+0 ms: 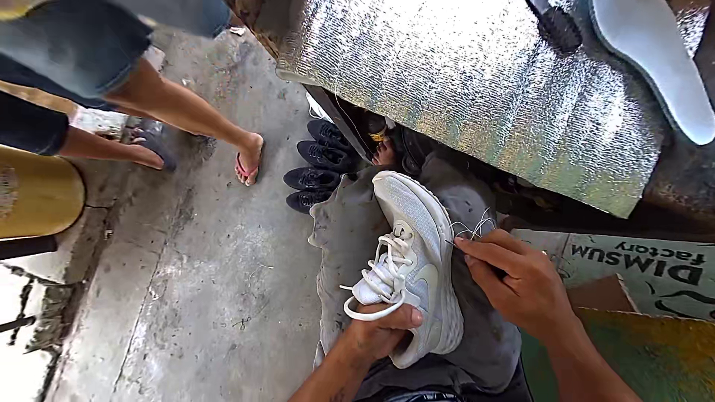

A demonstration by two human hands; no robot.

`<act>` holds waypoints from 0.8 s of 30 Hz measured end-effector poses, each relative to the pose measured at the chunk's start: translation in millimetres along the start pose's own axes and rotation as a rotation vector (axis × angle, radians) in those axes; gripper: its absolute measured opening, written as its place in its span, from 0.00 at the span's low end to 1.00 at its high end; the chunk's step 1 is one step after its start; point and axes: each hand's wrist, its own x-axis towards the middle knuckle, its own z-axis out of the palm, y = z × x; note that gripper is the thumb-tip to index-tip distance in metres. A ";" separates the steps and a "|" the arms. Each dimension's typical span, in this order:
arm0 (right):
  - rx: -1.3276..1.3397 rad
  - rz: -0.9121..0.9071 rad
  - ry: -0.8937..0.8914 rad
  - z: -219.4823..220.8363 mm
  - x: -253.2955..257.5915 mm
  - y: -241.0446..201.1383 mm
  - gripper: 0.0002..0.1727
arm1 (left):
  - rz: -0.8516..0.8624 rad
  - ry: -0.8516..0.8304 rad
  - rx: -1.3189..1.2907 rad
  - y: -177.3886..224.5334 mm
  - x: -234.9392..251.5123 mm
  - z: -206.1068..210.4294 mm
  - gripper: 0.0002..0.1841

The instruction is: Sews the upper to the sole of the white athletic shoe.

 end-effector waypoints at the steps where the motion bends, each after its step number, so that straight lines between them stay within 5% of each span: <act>1: -0.005 -0.003 -0.004 -0.3 0.5 0.0 0.16 | -0.001 0.003 -0.002 0.0 0.2 0.3 0.17; 8: -0.121 -0.060 -0.094 -10.6 9.2 -3.5 0.17 | 0.002 0.027 -0.049 0.0 1.1 8.8 0.16; 16: -0.371 -0.210 -0.451 -49.9 65.8 -27.7 0.15 | -0.019 0.034 -0.024 -1.9 -1.1 18.8 0.15; 24: -0.506 -0.211 -0.521 -25.0 80.8 -46.1 0.08 | -0.072 0.108 0.100 1.9 1.4 9.3 0.13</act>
